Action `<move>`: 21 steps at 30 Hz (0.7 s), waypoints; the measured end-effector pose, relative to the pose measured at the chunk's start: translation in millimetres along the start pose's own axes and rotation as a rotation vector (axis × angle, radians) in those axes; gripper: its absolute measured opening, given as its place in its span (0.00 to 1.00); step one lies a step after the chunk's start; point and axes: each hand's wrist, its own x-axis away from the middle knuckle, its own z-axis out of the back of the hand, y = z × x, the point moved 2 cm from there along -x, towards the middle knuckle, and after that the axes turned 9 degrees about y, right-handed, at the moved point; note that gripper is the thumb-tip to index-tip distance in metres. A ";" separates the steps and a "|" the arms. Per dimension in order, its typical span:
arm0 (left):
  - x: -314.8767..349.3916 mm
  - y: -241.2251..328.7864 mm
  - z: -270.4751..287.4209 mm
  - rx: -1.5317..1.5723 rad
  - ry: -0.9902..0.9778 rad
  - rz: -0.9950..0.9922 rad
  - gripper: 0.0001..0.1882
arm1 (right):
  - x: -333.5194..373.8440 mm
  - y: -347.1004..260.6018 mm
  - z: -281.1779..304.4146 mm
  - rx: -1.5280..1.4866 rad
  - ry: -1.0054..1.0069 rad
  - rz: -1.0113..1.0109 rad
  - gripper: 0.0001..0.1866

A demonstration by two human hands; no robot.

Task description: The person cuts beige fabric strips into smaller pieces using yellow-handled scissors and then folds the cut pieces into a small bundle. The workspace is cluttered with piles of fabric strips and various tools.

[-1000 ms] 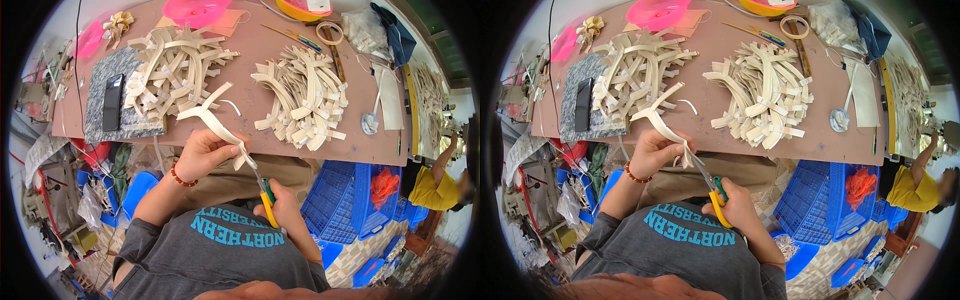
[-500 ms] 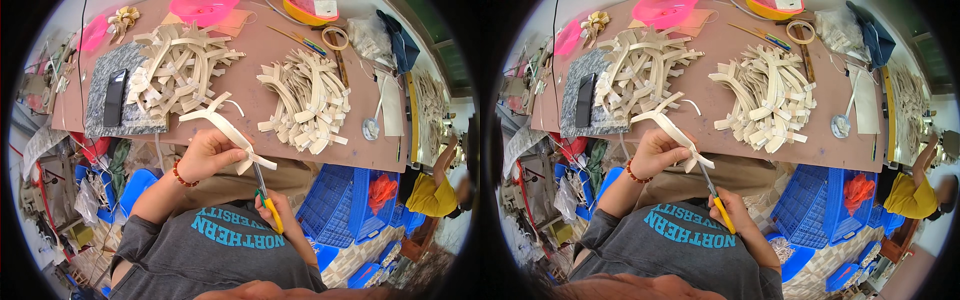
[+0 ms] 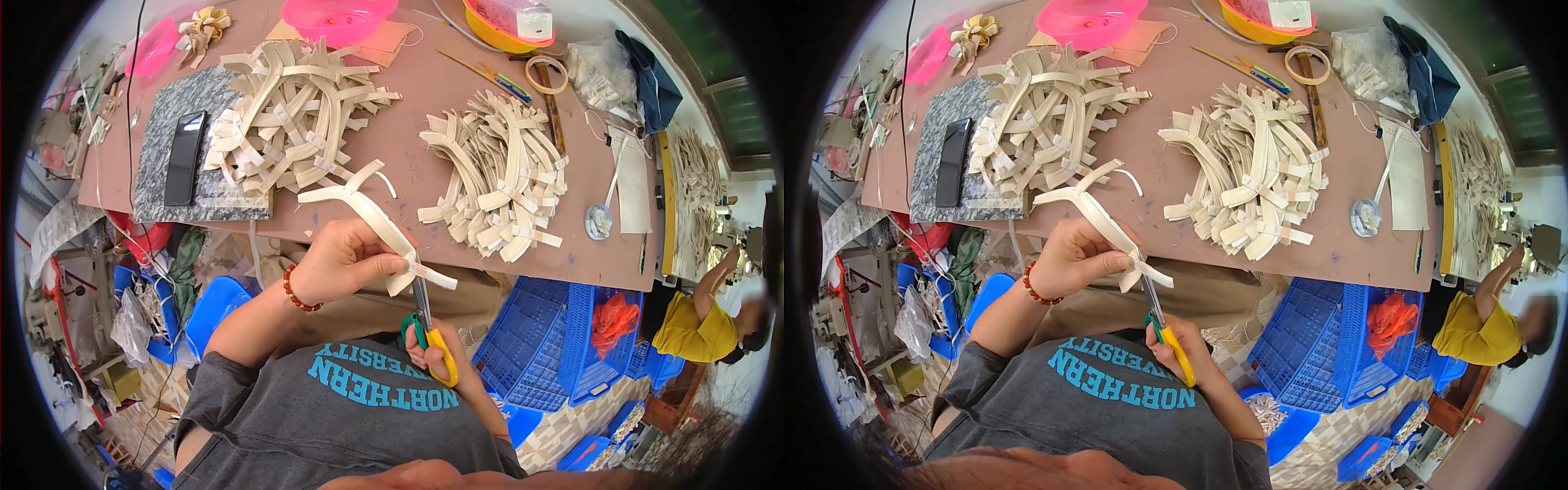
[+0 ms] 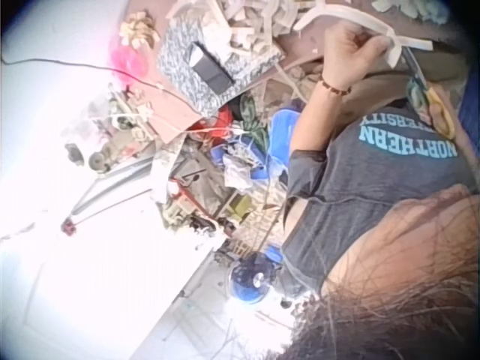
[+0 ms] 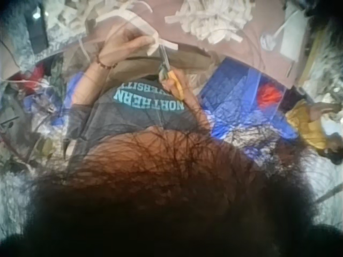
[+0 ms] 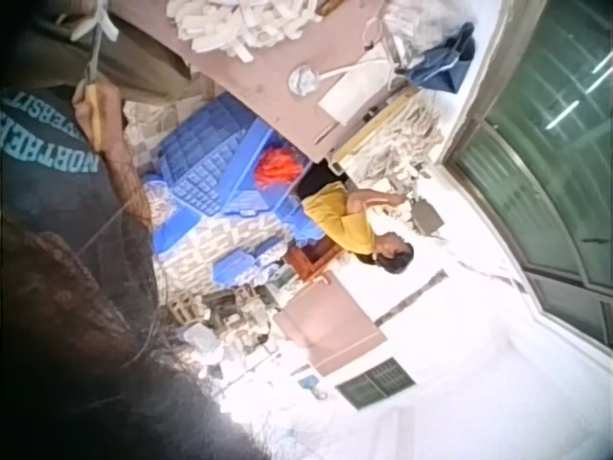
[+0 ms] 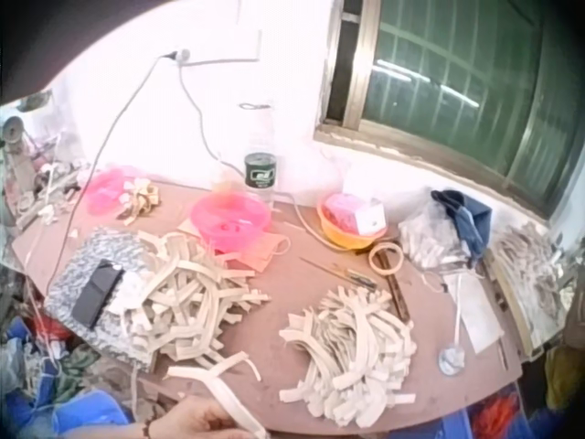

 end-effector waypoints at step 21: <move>-4.8 3.9 -0.6 0.079 -0.001 0.091 0.12 | -3.5 -2.4 5.7 0.173 0.157 0.035 0.22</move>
